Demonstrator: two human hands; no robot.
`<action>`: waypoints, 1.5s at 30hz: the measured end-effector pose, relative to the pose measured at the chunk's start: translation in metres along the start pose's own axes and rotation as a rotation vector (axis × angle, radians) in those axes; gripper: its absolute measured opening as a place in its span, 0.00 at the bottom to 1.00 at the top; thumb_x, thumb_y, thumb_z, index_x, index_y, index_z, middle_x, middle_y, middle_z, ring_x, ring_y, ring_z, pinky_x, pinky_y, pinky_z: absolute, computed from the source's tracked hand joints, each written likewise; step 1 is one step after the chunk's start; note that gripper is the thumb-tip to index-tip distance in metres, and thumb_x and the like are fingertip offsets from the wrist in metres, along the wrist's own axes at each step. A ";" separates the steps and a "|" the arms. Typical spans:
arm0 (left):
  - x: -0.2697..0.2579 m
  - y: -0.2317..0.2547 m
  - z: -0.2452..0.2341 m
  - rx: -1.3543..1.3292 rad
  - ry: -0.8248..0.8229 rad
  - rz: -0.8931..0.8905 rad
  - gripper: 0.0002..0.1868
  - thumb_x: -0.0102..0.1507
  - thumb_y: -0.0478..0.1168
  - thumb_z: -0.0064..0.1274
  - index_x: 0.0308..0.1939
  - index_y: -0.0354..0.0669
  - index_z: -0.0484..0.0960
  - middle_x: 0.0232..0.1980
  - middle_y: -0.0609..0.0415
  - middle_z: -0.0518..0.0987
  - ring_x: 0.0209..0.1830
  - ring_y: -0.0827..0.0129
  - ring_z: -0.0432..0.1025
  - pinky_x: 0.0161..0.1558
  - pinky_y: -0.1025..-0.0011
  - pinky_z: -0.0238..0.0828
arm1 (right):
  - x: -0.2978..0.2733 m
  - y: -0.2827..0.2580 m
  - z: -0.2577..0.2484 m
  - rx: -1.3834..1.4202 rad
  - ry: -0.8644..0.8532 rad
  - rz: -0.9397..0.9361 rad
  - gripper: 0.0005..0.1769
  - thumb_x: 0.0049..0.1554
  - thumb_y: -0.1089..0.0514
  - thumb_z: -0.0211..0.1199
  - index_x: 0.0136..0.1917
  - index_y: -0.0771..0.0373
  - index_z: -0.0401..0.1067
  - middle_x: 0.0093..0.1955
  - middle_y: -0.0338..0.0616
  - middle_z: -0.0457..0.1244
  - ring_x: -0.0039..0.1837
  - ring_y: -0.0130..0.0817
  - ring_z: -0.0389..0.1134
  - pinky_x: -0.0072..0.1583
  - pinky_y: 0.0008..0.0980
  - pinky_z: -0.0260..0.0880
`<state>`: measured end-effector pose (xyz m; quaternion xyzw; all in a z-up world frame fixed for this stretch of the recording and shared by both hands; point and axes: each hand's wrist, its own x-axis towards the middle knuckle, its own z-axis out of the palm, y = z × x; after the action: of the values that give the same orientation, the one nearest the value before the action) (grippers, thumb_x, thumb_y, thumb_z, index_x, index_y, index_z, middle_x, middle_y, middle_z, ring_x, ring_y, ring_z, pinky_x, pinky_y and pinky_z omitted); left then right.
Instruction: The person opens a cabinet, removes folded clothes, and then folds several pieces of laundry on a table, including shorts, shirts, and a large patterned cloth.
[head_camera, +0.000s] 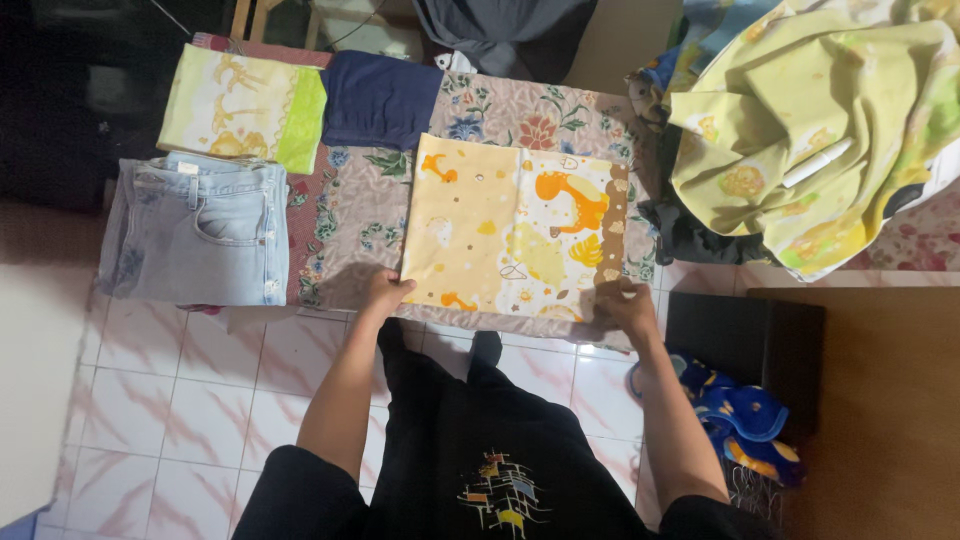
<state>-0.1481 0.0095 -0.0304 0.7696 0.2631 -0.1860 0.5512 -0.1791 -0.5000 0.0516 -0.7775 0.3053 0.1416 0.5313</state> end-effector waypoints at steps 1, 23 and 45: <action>0.004 0.002 -0.002 0.188 0.006 0.027 0.20 0.56 0.44 0.70 0.42 0.31 0.83 0.34 0.45 0.83 0.28 0.62 0.77 0.29 0.65 0.75 | 0.004 -0.004 -0.001 -0.001 -0.004 0.002 0.34 0.50 0.63 0.73 0.63 0.73 0.59 0.50 0.62 0.68 0.43 0.41 0.74 0.42 0.37 0.77; 0.209 0.184 0.028 0.345 0.106 0.262 0.08 0.54 0.37 0.62 0.36 0.39 0.86 0.34 0.46 0.85 0.34 0.64 0.81 0.39 0.65 0.74 | 0.229 -0.113 -0.011 0.379 -0.218 -0.159 0.06 0.56 0.71 0.66 0.47 0.77 0.74 0.35 0.48 0.64 0.31 0.34 0.61 0.33 0.35 0.61; 0.109 0.114 0.011 -0.138 0.049 -0.011 0.21 0.63 0.46 0.62 0.52 0.39 0.74 0.46 0.52 0.78 0.41 0.67 0.75 0.36 0.64 0.75 | 0.132 -0.085 -0.008 0.482 -0.013 0.085 0.12 0.62 0.56 0.61 0.54 0.65 0.69 0.46 0.43 0.66 0.43 0.36 0.71 0.43 0.37 0.78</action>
<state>0.0075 -0.0082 -0.0114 0.7328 0.2927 -0.1516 0.5953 -0.0246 -0.5291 0.0453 -0.6139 0.3592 0.0916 0.6970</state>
